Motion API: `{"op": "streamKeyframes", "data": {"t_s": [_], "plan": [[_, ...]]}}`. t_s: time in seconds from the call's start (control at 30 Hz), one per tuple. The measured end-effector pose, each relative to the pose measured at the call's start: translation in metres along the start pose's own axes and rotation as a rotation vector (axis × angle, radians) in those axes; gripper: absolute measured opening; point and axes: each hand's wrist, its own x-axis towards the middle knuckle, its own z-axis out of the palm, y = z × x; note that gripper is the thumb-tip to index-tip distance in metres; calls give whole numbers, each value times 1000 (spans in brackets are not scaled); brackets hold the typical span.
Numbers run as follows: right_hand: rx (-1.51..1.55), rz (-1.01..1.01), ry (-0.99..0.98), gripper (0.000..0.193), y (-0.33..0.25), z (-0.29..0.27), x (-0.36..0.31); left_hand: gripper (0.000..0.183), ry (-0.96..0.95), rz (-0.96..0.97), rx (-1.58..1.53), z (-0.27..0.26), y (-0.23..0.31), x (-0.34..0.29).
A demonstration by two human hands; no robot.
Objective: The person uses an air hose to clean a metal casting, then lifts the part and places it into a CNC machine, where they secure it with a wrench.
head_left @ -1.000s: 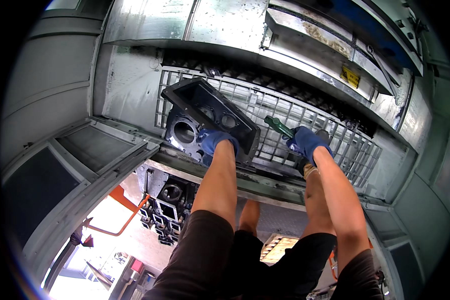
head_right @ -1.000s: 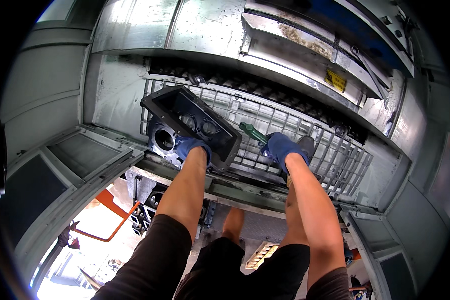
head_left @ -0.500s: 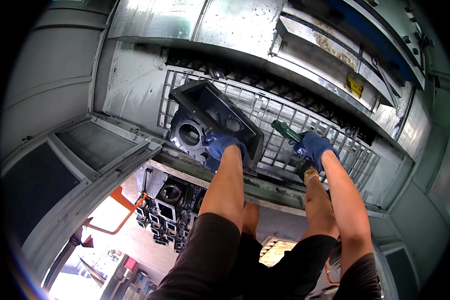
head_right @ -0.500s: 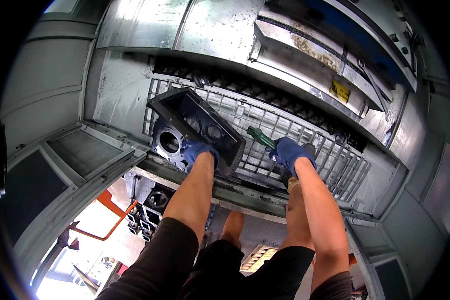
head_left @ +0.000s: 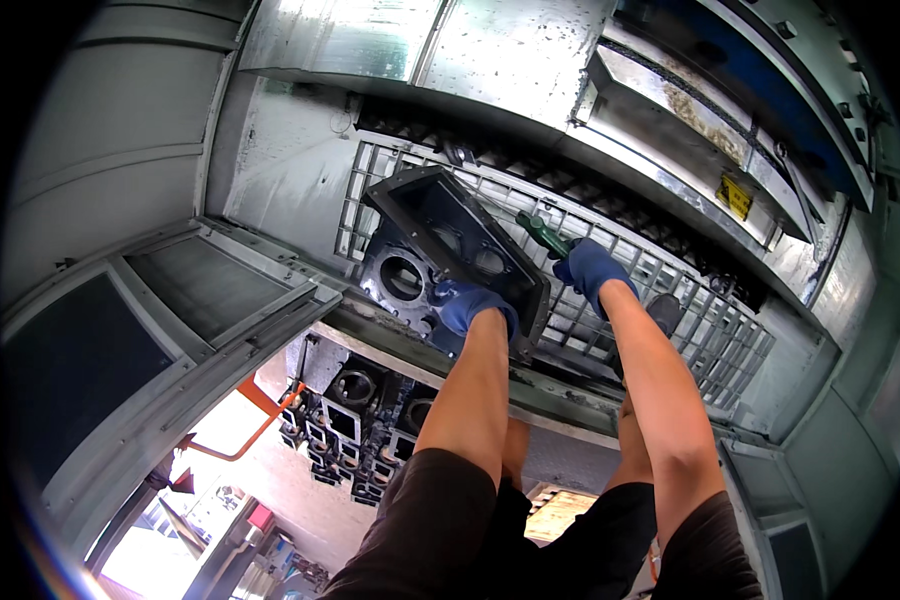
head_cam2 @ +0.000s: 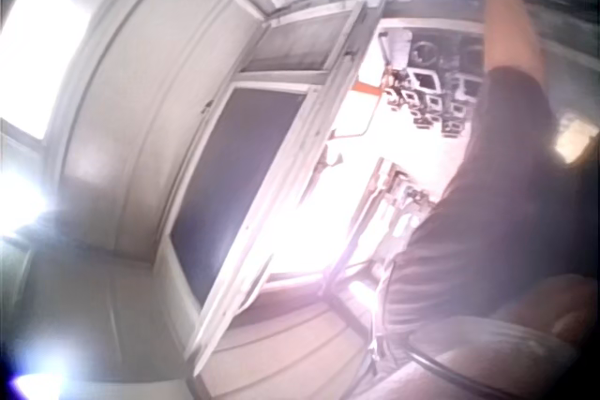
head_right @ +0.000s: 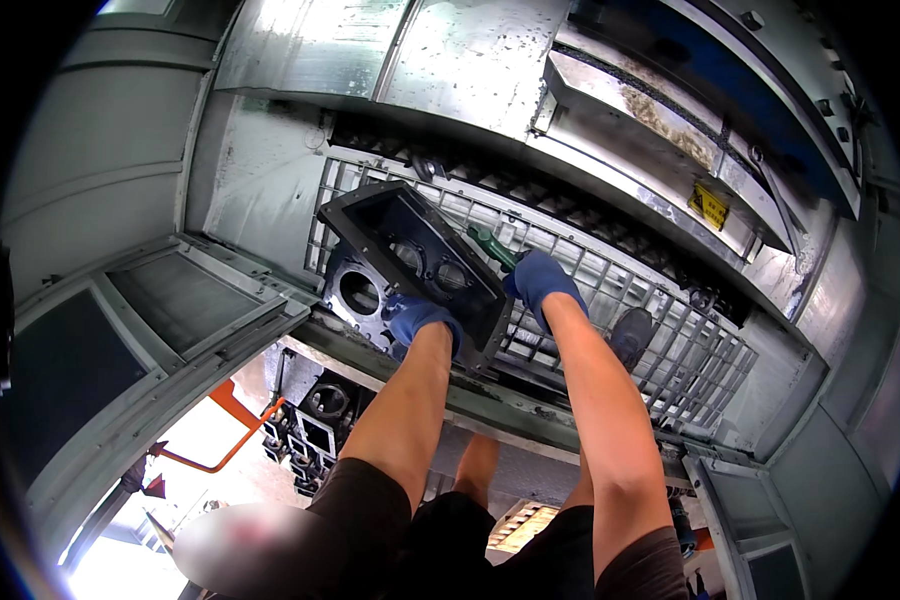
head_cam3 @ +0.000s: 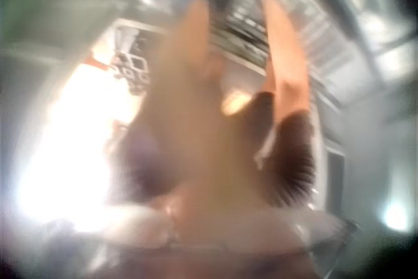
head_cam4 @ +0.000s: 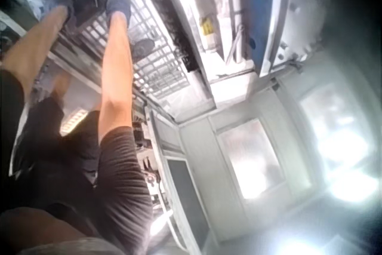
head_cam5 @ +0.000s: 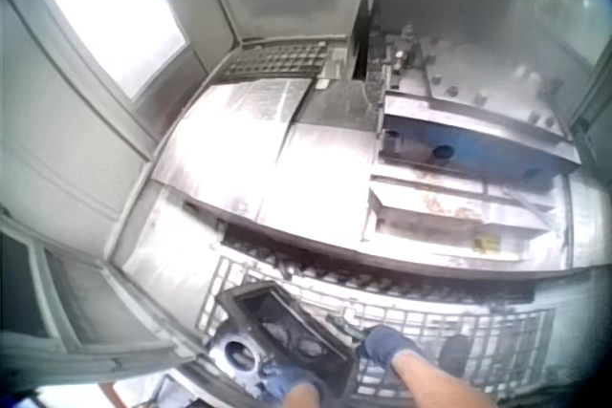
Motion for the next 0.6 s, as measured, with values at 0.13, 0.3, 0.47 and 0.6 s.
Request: {"op": "streamKeyframes", "data": {"t_s": [0.13,0.3,0.47,0.6], "plan": [[5,-9,-1,29,-1,-6,9,30,-180,-98,-372,-25,-6,-11],[100,10,-50,27,1,-11,16,30,19,-53,-118,-21,-2,-15],[12,-20,-29,29,0,-16,-16,30,23,58,38,-16,-8,-18],[38,-50,8,32,9,-8,-8,31,-75,61,47,-36,-11,-24]]}}
